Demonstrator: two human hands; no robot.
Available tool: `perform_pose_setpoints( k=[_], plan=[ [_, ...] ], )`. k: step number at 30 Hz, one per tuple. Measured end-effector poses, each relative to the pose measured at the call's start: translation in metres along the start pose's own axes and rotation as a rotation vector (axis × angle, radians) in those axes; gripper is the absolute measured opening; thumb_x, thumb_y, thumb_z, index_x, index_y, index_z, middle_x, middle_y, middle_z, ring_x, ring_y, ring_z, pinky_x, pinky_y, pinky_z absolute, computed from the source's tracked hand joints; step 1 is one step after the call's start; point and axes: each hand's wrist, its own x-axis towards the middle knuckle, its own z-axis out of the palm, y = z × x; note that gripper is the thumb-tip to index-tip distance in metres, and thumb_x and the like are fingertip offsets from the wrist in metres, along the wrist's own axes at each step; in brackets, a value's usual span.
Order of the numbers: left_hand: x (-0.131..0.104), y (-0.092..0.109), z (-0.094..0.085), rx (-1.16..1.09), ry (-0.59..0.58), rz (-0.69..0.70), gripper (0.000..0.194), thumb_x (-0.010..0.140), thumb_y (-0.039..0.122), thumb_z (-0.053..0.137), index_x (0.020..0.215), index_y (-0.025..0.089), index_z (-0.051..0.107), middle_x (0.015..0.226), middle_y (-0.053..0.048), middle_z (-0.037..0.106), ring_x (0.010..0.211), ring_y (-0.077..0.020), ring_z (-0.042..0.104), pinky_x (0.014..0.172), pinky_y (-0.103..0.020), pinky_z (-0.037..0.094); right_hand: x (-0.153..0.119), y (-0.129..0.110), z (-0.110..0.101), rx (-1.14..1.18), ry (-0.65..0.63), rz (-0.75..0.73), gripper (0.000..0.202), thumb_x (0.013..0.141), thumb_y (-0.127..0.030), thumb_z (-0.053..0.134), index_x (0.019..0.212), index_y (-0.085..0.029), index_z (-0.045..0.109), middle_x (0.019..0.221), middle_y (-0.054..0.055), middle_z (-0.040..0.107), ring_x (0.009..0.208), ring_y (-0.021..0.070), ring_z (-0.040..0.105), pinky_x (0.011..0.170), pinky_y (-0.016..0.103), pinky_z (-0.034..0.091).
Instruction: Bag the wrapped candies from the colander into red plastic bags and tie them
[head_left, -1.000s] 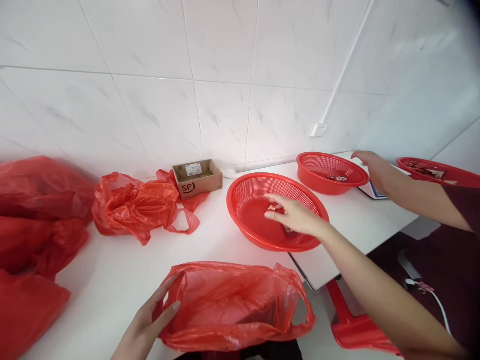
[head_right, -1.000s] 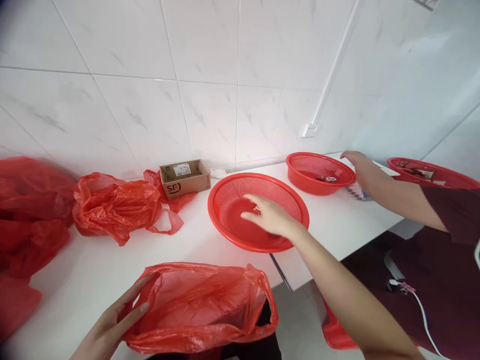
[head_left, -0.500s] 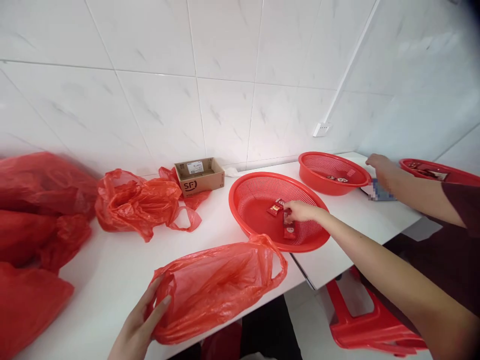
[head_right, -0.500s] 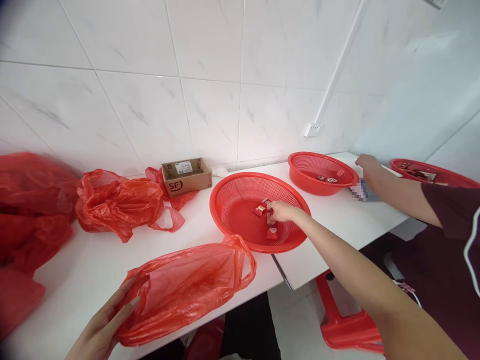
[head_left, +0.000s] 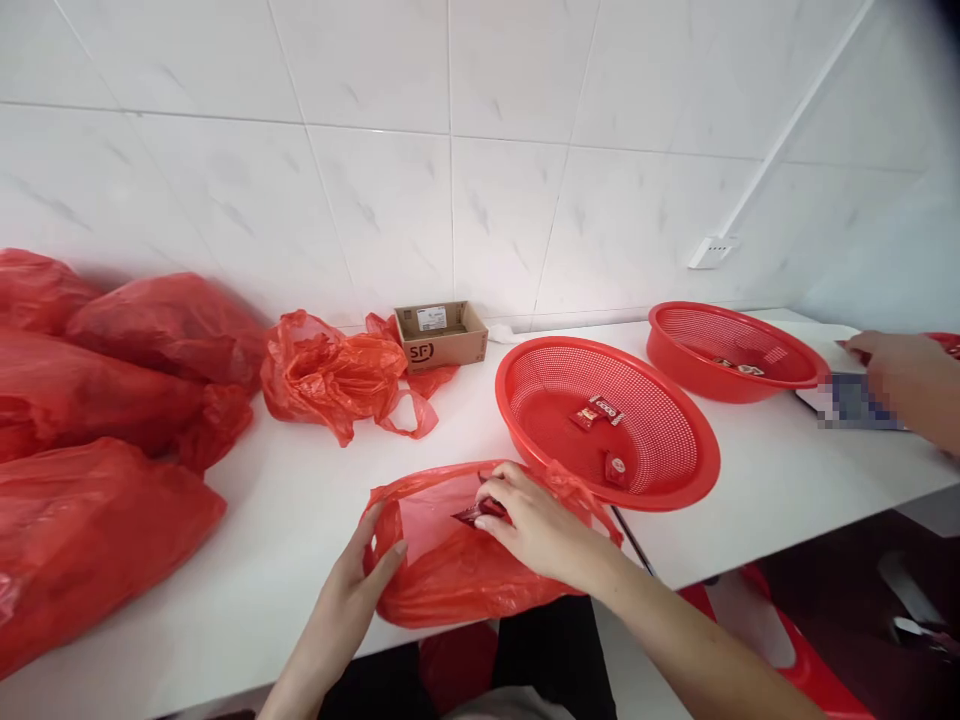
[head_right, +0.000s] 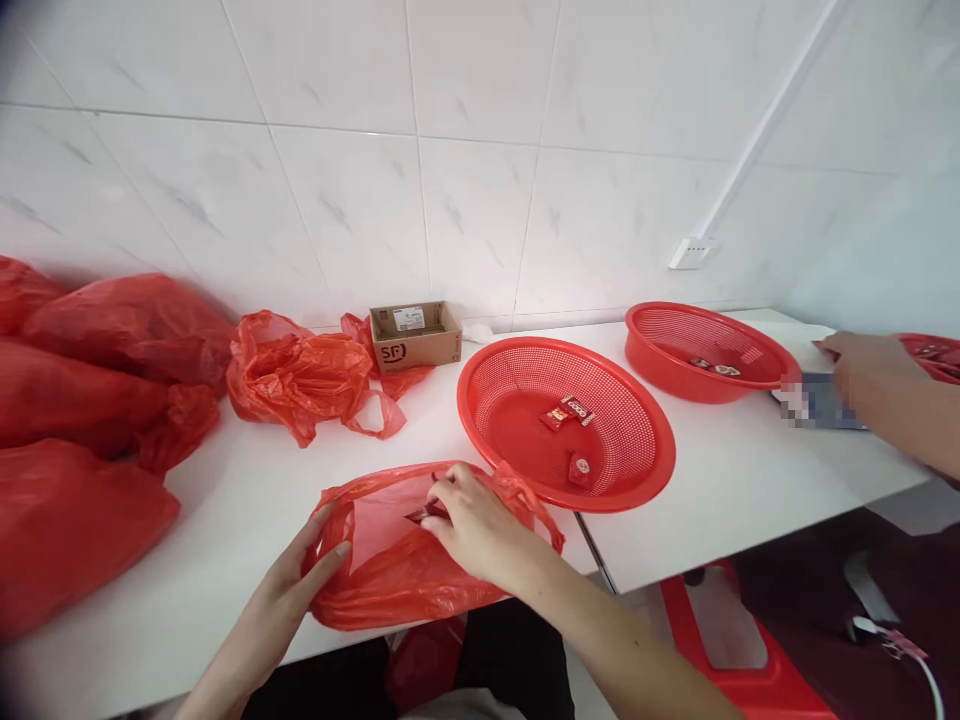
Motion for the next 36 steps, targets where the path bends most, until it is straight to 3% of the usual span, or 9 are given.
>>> perform_pose_setpoints(
  k=[3, 11, 17, 21, 23, 26, 30, 33, 36],
  plan=[
    [0.0, -0.008, -0.002, 0.009, 0.002, 0.003, 0.074, 0.087, 0.055, 0.052, 0.149, 0.02, 0.029, 0.158, -0.007, 0.026, 0.146, -0.025, 0.02, 0.118, -0.04, 0.02, -0.001, 0.015, 0.013, -0.031, -0.045, -0.001, 0.031, 0.092, -0.026, 0.051, 0.122, -0.024, 0.058, 0.13, 0.009, 0.047, 0.124, 0.0209, 0.049, 0.108, 0.038, 0.036],
    [-0.003, -0.02, -0.001, 0.001, -0.043, -0.001, 0.073, 0.089, 0.053, 0.051, 0.15, 0.021, 0.026, 0.159, -0.008, 0.023, 0.146, -0.0244, 0.018, 0.118, -0.04, 0.02, -0.011, 0.022, -0.012, 0.399, -0.031, -0.014, 0.043, 0.095, -0.024, 0.045, 0.137, -0.032, 0.051, 0.147, 0.001, 0.043, 0.14, 0.0192, 0.033, 0.112, 0.039, 0.035],
    [-0.003, -0.019, -0.001, 0.001, -0.028, 0.006, 0.073, 0.088, 0.052, 0.052, 0.149, 0.021, 0.03, 0.158, -0.01, 0.024, 0.146, -0.027, 0.018, 0.117, -0.042, 0.022, -0.009, 0.027, 0.0, 0.685, -0.016, 0.062, 0.046, 0.093, -0.028, 0.05, 0.139, -0.031, 0.049, 0.147, 0.001, 0.045, 0.122, 0.0208, 0.055, 0.101, 0.039, 0.049],
    [-0.004, -0.019, -0.001, 0.003, -0.035, 0.0, 0.072, 0.088, 0.052, 0.052, 0.149, 0.021, 0.03, 0.158, -0.009, 0.023, 0.146, -0.0271, 0.017, 0.117, -0.042, 0.021, -0.011, 0.019, 0.001, 0.511, -0.024, 0.023, 0.05, 0.094, -0.026, 0.044, 0.144, -0.034, 0.041, 0.149, -0.001, 0.041, 0.132, 0.0197, 0.044, 0.108, 0.041, 0.042],
    [-0.005, -0.02, -0.001, 0.017, -0.04, -0.002, 0.072, 0.089, 0.053, 0.05, 0.15, 0.021, 0.027, 0.159, -0.009, 0.021, 0.147, -0.0247, 0.015, 0.118, -0.041, 0.018, -0.014, 0.011, -0.008, 0.354, 0.023, 0.013, 0.048, 0.095, -0.028, 0.042, 0.143, -0.032, 0.042, 0.145, 0.001, 0.047, 0.132, 0.0199, 0.045, 0.111, 0.043, 0.037],
    [-0.006, -0.02, -0.002, 0.037, -0.037, 0.003, 0.072, 0.089, 0.054, 0.049, 0.15, 0.022, 0.026, 0.159, -0.008, 0.021, 0.147, -0.0229, 0.015, 0.119, -0.04, 0.017, -0.013, 0.008, -0.039, 0.325, 0.141, 0.04, 0.037, 0.095, -0.037, 0.041, 0.127, -0.026, 0.057, 0.128, 0.008, 0.061, 0.101, 0.0209, 0.066, 0.084, 0.039, 0.056],
    [-0.008, -0.019, -0.003, 0.032, -0.032, -0.009, 0.072, 0.088, 0.055, 0.05, 0.15, 0.025, 0.028, 0.159, -0.005, 0.024, 0.147, -0.0236, 0.016, 0.119, -0.041, 0.017, -0.004, 0.046, -0.095, 0.047, 0.319, 0.157, 0.037, 0.093, -0.044, 0.044, 0.123, -0.026, 0.056, 0.118, 0.009, 0.064, 0.094, 0.0226, 0.066, 0.072, 0.036, 0.055],
    [-0.009, -0.019, -0.002, 0.016, -0.014, -0.03, 0.07, 0.087, 0.056, 0.052, 0.148, 0.028, 0.031, 0.158, -0.002, 0.027, 0.146, -0.0236, 0.017, 0.119, -0.042, 0.016, 0.001, 0.099, -0.124, -0.399, 0.058, 0.394, 0.047, 0.082, -0.039, 0.059, 0.127, -0.027, 0.055, 0.127, 0.012, 0.058, 0.106, 0.0309, 0.062, 0.081, 0.043, 0.05],
    [-0.009, -0.019, 0.0, 0.015, -0.001, -0.019, 0.07, 0.085, 0.057, 0.054, 0.147, 0.031, 0.034, 0.157, 0.001, 0.029, 0.146, -0.0242, 0.017, 0.12, -0.043, 0.015, -0.001, 0.139, -0.133, -0.458, -0.243, 0.504, 0.044, 0.067, -0.027, 0.069, 0.111, -0.023, 0.062, 0.102, 0.009, 0.067, 0.082, 0.0271, 0.067, 0.068, 0.036, 0.05]
  ],
)
